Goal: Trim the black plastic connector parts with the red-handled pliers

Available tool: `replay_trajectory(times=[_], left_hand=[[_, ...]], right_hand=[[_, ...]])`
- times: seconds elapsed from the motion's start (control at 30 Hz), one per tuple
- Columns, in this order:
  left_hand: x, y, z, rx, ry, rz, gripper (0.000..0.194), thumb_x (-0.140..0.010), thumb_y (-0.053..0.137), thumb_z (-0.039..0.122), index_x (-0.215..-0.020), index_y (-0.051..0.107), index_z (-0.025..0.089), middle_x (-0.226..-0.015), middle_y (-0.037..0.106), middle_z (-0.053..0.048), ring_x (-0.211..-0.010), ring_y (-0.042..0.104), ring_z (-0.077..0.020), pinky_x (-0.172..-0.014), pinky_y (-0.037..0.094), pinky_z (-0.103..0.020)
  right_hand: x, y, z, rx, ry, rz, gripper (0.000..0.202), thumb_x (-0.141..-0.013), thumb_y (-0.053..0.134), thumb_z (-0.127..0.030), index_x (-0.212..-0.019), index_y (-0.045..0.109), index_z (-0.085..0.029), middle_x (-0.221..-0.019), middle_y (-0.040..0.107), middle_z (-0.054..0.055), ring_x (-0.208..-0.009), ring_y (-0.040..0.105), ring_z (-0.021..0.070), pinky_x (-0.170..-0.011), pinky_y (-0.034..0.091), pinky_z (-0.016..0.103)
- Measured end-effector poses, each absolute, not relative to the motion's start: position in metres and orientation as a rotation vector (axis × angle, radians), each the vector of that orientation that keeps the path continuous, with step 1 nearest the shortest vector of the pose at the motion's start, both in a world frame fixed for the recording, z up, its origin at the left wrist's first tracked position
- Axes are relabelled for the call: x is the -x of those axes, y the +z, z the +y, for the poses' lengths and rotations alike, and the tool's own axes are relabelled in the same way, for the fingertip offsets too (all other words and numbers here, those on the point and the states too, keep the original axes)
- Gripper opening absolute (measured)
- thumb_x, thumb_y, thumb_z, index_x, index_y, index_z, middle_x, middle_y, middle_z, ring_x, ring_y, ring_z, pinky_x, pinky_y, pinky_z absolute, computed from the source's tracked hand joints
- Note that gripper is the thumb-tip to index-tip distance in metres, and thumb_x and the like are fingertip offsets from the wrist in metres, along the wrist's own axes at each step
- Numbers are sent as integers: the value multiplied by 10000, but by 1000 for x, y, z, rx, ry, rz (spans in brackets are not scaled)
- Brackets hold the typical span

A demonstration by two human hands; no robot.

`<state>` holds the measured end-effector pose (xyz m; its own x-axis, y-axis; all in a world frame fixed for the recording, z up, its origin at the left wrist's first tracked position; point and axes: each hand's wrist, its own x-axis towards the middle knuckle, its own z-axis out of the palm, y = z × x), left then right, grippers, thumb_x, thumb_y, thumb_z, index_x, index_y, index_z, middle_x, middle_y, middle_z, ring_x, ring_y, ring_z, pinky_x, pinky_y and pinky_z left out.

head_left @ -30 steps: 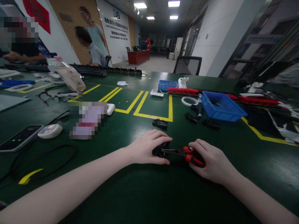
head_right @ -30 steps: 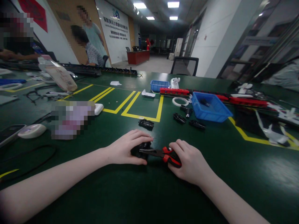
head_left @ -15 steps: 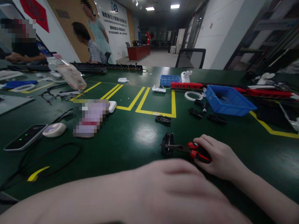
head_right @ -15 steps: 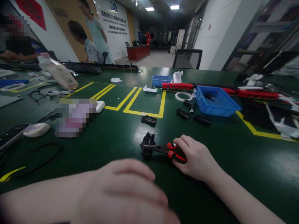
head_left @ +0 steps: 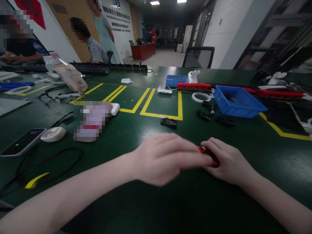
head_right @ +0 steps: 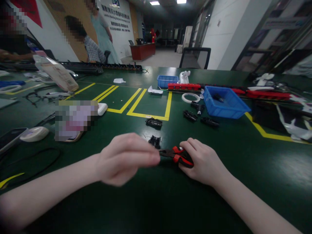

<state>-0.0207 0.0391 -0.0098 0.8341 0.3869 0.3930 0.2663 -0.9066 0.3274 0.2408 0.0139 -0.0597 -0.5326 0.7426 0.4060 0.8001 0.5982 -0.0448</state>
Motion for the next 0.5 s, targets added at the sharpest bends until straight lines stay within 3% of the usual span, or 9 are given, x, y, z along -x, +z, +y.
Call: replay_trajectory(times=[0.07, 0.17, 0.27, 0.5], left_hand=[[22, -15, 61, -2779, 753, 494, 467, -859, 323, 51, -1282, 442, 212, -1285, 522, -53, -1205, 479, -175, -1010, 433, -351], [24, -30, 83, -2822, 517, 515, 604, -771, 390, -15, -1346, 353, 166, -1409, 404, -79, -1313, 353, -196, -1084, 341, -396], [24, -42, 89, -2825, 431, 486, 633, -783, 458, 14, -1380, 304, 160, -1446, 355, -90, -1328, 330, -200, -1096, 317, -384], [20, -47, 84, -2933, 353, 403, 497, -883, 503, 160, -1356, 352, 185, -1413, 413, -104, -1260, 419, -242, -1014, 385, -407]], right_hand=[[-242, -61, 13, 1247, -171, -2443, 286, -702, 569, -252, -972, 532, -165, -867, 592, 80, -700, 574, 184, -575, 481, 289], [-244, -62, 13, 1267, -136, -2426, 308, -707, 571, -268, -996, 533, -169, -899, 598, 85, -726, 579, 189, -599, 484, 296], [-244, -62, 13, 1250, -121, -2430, 297, -709, 570, -268, -986, 536, -168, -887, 602, 87, -724, 581, 190, -595, 486, 295], [-243, -62, 13, 1259, -48, -2409, 285, -727, 562, -281, -991, 520, -184, -898, 595, 79, -737, 581, 188, -604, 482, 295]])
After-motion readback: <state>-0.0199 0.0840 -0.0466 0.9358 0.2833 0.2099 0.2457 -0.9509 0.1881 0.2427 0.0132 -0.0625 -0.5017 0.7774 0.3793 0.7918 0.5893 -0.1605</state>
